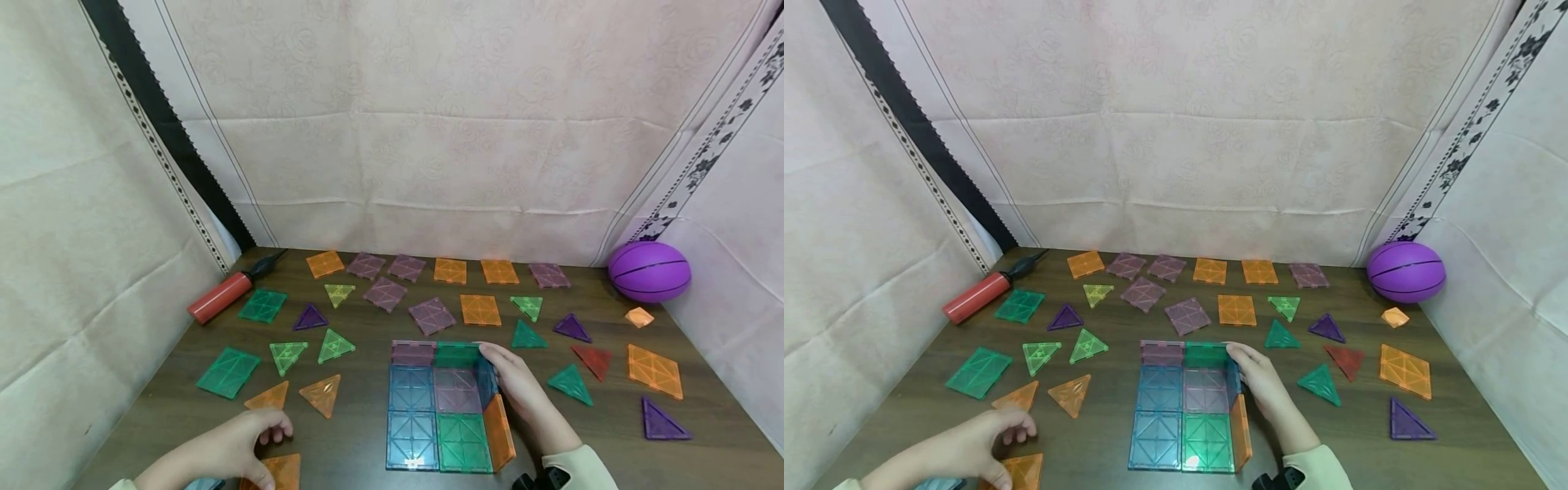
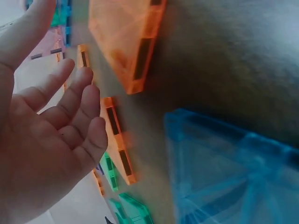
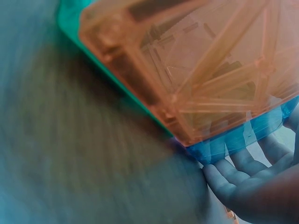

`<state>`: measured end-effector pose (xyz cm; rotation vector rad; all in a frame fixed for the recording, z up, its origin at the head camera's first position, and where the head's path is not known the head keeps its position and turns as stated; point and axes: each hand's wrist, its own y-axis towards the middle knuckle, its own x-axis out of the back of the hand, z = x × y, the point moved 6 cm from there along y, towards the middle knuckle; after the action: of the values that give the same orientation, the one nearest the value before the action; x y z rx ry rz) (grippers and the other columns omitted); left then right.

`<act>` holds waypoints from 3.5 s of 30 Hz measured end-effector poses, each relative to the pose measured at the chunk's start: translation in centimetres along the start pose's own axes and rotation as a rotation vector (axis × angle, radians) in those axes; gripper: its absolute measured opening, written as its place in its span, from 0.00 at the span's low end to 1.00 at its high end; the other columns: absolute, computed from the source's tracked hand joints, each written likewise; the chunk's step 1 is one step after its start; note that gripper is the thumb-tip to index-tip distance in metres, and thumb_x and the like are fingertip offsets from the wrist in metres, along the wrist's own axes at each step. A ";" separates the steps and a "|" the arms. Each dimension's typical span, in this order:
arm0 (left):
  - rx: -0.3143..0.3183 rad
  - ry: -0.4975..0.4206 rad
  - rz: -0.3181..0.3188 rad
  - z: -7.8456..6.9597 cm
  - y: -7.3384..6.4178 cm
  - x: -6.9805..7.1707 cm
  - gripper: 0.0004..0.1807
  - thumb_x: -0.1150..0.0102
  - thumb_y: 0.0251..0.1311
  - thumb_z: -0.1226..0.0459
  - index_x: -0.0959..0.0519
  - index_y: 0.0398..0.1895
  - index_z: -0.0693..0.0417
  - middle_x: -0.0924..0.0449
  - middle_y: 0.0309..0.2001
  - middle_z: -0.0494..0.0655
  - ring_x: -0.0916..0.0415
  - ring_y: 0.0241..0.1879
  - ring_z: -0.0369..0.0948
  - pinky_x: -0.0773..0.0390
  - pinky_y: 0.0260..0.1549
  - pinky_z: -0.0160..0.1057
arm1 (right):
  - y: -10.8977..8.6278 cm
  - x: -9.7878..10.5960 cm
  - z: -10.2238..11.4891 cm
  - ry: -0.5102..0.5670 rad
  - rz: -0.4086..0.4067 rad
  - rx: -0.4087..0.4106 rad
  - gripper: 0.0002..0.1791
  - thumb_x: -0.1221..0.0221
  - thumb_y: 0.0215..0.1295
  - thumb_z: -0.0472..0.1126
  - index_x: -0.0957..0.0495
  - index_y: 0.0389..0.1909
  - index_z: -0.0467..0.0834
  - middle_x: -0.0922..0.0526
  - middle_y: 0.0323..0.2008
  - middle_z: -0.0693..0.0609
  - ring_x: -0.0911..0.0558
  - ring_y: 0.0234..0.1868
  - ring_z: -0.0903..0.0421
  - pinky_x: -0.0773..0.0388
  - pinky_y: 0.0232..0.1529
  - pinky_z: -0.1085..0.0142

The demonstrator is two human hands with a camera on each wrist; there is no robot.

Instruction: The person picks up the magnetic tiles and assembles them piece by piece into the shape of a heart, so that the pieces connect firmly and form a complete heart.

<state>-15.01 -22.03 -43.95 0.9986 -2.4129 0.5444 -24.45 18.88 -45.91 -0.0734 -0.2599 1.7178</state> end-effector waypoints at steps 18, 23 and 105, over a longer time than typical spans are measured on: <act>0.030 0.291 0.024 0.5 0.2 -1.4 0.24 0.26 0.46 0.47 0.28 0.39 0.44 0.35 0.30 0.30 0.39 0.31 0.27 0.34 0.27 0.32 | -0.1 0.0 -0.1 0.023 0.007 0.005 0.32 0.54 0.75 0.51 0.41 0.69 0.32 0.43 0.71 0.34 0.44 0.72 0.41 0.48 0.69 0.45; 0.025 0.270 0.011 -0.2 0.4 -1.6 0.24 0.24 0.43 0.54 0.28 0.39 0.46 0.36 0.30 0.31 0.40 0.30 0.27 0.36 0.29 0.30 | -0.1 0.0 -0.1 0.016 0.006 0.003 0.32 0.54 0.75 0.51 0.41 0.69 0.31 0.42 0.71 0.34 0.44 0.71 0.41 0.47 0.69 0.46; 0.149 0.149 -0.496 -5.5 12.3 1.1 0.17 0.38 0.59 0.71 0.25 0.52 0.63 0.23 0.37 0.50 0.31 0.27 0.38 0.26 0.25 0.36 | 0.0 0.0 -0.2 0.019 -0.004 0.015 0.31 0.54 0.75 0.53 0.37 0.68 0.34 0.36 0.68 0.39 0.38 0.68 0.46 0.41 0.66 0.52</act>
<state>-23.27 -11.70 -41.06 1.5005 -1.9159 0.5935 -24.41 18.90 -46.06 -0.0785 -0.2327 1.7136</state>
